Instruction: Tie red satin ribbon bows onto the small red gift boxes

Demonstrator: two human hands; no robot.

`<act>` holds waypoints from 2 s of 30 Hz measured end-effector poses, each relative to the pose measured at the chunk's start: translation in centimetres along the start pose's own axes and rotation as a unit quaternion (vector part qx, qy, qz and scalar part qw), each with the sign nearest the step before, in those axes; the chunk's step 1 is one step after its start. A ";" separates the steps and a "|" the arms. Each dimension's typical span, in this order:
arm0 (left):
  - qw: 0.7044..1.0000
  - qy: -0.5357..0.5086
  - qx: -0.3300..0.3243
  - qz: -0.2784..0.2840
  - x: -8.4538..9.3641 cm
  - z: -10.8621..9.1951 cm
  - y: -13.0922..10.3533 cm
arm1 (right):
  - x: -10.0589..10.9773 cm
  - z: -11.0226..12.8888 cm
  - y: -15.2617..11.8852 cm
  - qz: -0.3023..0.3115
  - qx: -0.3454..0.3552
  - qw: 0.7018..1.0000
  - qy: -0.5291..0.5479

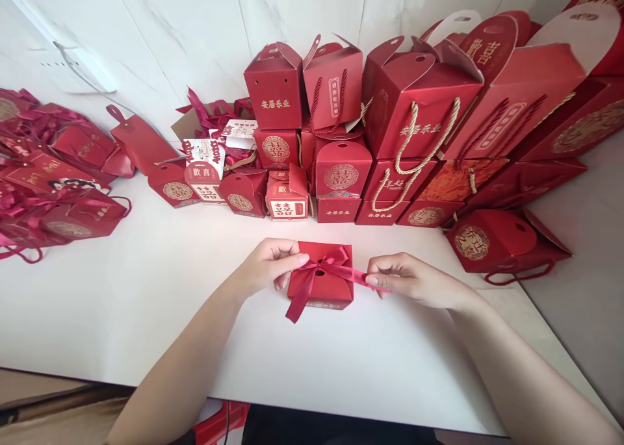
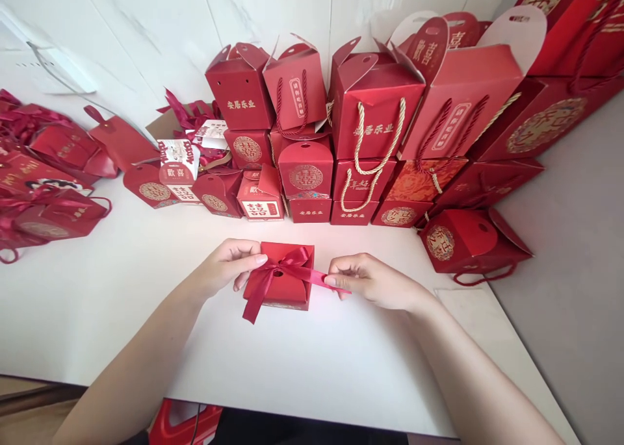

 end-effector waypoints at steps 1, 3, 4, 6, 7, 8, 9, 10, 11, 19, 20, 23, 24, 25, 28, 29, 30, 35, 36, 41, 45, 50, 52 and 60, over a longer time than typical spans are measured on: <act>1.000 0.000 -0.001 -0.002 -0.1 0.1 0.0 | 0.5 0.1 -0.1 -0.015 0.003 1.000 -0.001; 1.000 0.000 -0.003 -0.007 -0.3 0.2 0.1 | 1.3 0.9 -0.1 -0.107 0.039 0.993 -0.009; 1.000 0.000 -0.003 -0.010 -0.3 0.2 0.1 | 1.6 1.6 0.0 -0.169 0.070 0.983 -0.021; 1.000 -0.001 -0.002 -0.017 -0.3 0.4 0.1 | 1.4 3.3 0.5 -0.244 0.139 0.958 -0.065; 1.000 -0.002 -0.004 -0.022 -0.3 0.6 0.2 | 1.0 4.2 0.9 -0.245 0.166 0.950 -0.095; 1.000 -0.005 -0.007 -0.026 -0.2 0.7 0.3 | 0.4 4.9 1.4 -0.237 0.184 0.946 -0.121; 0.999 -0.010 -0.011 -0.029 -0.2 0.8 0.4 | -0.4 5.5 2.0 -0.225 0.197 0.943 -0.143; 0.999 -0.018 -0.017 -0.030 -0.1 1.0 0.4 | -1.2 5.9 2.6 -0.211 0.205 0.942 -0.162; 0.999 -0.026 -0.024 -0.029 -0.1 1.1 0.5 | -1.9 6.1 3.2 -0.208 0.209 0.939 -0.179; 0.995 -0.064 -0.070 -0.038 -0.4 2.1 1.1 | -3.6 5.1 5.3 -0.207 0.210 0.942 -0.160; 0.994 -0.070 -0.075 -0.035 -0.4 2.3 1.1 | -3.6 5.1 5.2 -0.202 0.210 0.945 -0.152; 0.993 -0.086 -0.078 -0.021 -0.4 2.6 1.2 | -3.4 5.2 5.1 -0.188 0.200 0.951 -0.144; 0.993 -0.091 -0.074 -0.018 -0.4 2.7 1.2 | -3.4 5.2 5.1 -0.184 0.198 0.952 -0.145; 0.993 -0.095 -0.069 -0.017 -0.3 2.9 1.2 | -3.3 5.2 5.1 -0.179 0.196 0.953 -0.147; 0.992 -0.118 -0.047 -0.021 -0.3 3.2 1.3 | -3.2 5.1 5.1 -0.170 0.197 0.954 -0.148; 0.991 -0.127 -0.041 -0.022 -0.3 3.4 1.3 | -3.2 5.0 5.2 -0.169 0.198 0.954 -0.149; 0.990 -0.134 -0.037 -0.024 -0.3 3.5 1.3 | -3.2 4.9 5.2 -0.167 0.199 0.954 -0.150; 0.989 -0.145 -0.034 -0.012 -0.1 4.0 1.3 | -3.1 4.9 5.2 -0.161 0.203 0.954 -0.150; 0.989 -0.144 -0.036 -0.009 0.0 4.0 1.3 | -2.9 5.0 5.1 -0.154 0.201 0.956 -0.145; 0.990 -0.126 -0.055 -0.030 0.3 2.5 0.9 | -1.2 5.4 4.5 -0.126 0.154 0.975 -0.094; 0.993 -0.044 -0.059 -0.093 -0.2 1.2 0.6 | -0.5 5.1 4.4 -0.121 0.136 0.979 -0.090; 0.961 0.146 -0.109 -0.210 -1.3 0.1 0.2 | -0.7 5.2 4.5 -0.054 0.133 0.988 -0.051; 0.947 0.197 -0.148 -0.207 -1.7 -0.3 0.1 | -0.7 5.3 4.4 -0.032 0.133 0.990 -0.017; 0.969 0.176 -0.128 -0.116 -2.3 -0.3 0.1 | -1.2 4.8 5.1 -0.041 0.148 0.988 0.021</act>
Point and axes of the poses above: each hand's wrist, its own y-axis towards the middle knuckle, its own x-axis out of the back of the hand, z = x × y, the point moved 1 cm from there along y, towards the middle knuckle, and after that the axes turned 10 degrees about -x, right-handed, at the moved point
